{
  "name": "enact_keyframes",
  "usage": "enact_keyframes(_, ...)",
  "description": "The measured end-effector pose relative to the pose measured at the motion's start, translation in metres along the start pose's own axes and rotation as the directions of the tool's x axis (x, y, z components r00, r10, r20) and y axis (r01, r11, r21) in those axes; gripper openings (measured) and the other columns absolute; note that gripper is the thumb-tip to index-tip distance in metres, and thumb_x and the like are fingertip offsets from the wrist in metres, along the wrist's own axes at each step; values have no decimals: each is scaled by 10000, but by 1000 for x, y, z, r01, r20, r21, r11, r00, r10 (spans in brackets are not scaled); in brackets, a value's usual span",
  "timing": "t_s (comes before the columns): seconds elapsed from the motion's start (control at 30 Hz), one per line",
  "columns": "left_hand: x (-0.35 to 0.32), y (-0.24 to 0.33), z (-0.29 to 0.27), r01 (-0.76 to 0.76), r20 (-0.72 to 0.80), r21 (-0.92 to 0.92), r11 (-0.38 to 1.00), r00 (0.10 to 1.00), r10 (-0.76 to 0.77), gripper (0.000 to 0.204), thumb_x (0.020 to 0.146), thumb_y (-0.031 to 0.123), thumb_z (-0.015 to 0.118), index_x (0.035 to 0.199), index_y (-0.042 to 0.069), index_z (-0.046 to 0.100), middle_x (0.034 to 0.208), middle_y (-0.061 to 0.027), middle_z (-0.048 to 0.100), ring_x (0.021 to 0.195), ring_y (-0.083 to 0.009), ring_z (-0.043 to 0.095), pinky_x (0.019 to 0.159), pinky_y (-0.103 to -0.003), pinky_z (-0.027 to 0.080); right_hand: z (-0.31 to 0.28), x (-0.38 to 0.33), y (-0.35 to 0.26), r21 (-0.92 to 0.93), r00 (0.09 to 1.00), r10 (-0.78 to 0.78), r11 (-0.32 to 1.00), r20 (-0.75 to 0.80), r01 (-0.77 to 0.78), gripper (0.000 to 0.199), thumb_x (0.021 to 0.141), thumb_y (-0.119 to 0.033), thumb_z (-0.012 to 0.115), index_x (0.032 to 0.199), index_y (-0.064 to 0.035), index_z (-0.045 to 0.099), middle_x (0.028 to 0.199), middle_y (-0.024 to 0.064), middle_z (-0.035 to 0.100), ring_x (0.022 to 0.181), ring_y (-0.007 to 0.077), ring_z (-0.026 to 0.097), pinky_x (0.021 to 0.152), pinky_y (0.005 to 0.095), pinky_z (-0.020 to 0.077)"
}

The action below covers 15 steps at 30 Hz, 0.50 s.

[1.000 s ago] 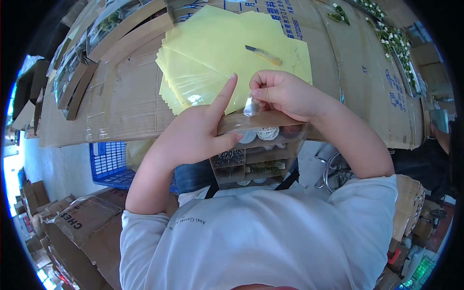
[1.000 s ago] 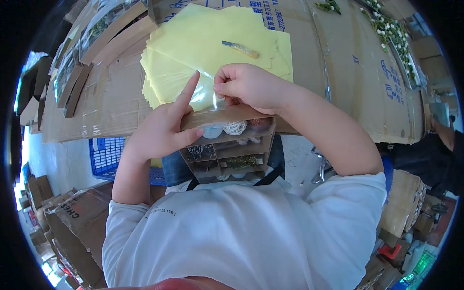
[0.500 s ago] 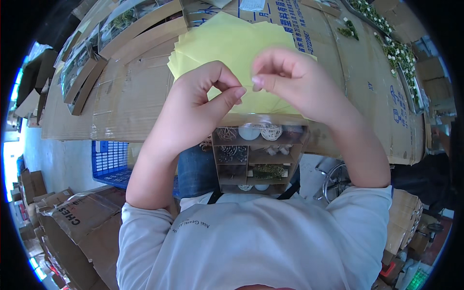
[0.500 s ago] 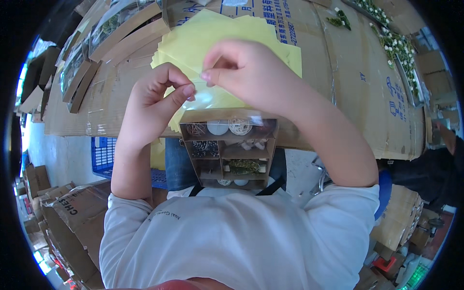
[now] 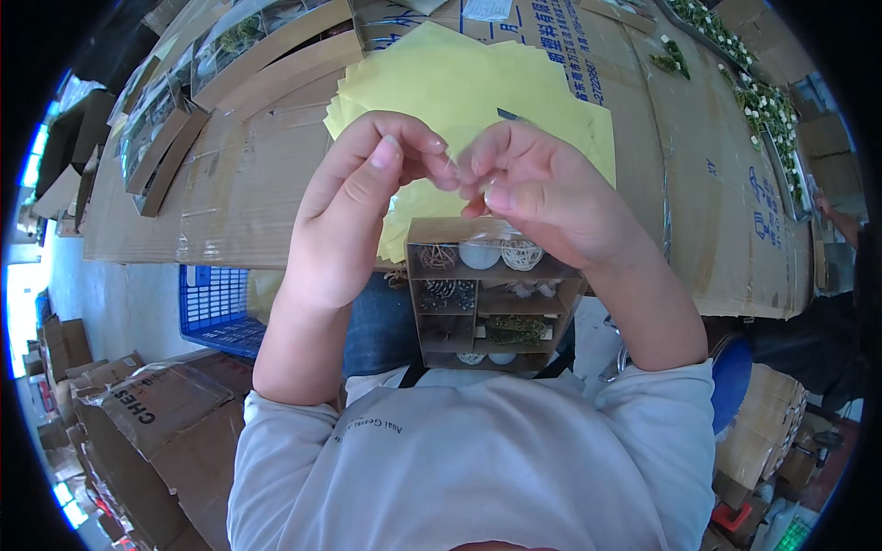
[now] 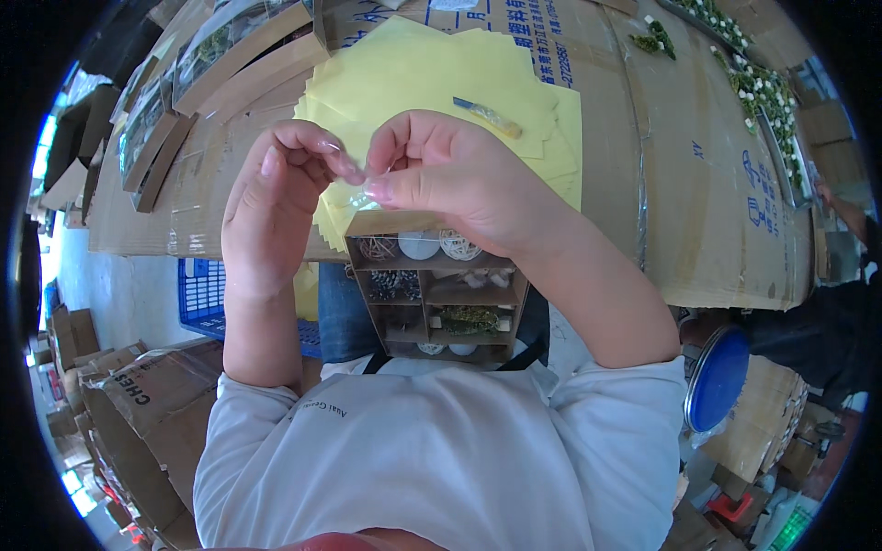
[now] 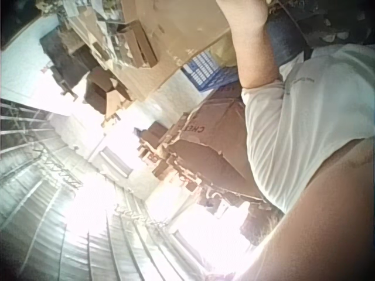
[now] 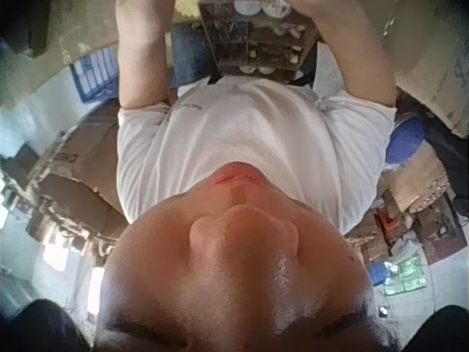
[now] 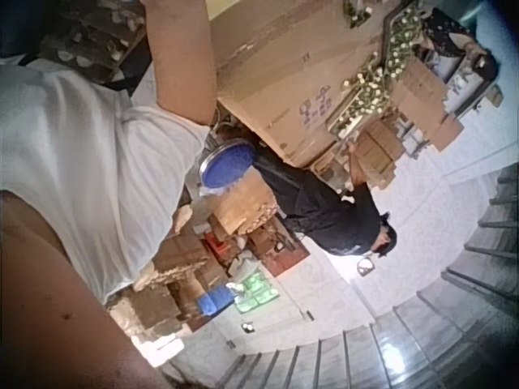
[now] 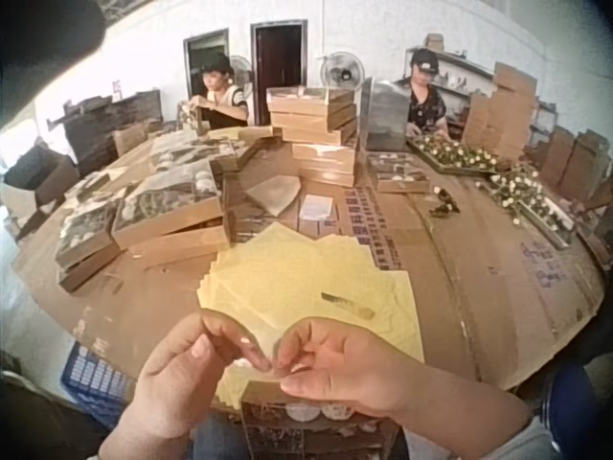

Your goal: Packing decorative items and tissue paper into partitioned gift boxes in a workshop environment.

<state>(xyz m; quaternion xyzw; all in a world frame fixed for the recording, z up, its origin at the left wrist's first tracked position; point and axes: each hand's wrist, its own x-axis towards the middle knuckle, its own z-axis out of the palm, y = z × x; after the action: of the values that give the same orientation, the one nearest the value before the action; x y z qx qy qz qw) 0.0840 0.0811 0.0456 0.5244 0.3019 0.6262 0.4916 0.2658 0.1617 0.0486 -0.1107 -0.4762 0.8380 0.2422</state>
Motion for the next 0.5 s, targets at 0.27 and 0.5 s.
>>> enact_keyframes(0.27,-3,-2,1,-21,-18,-19,1000,1000,21,385,1009,304,346,1057,-32,526,961,-127,596,931,-211,571,902,-354,425,-1,-2,-1,-139,1000,-1,990,-22,-2,149,822,-24,626,906,-78,515,944,35,540,919,142,518,849,322,436)
enact_keyframes(0.5,-4,-5,-16,-109,-125,-60,992,987,101,365,1007,297,331,1056,-13,518,974,-123,586,917,-224,568,895,-366,422,-3,-10,-6,-194,998,-58,979,24,62,166,787,15,667,847,-62,533,946,36,537,895,125,529,812,280,450)
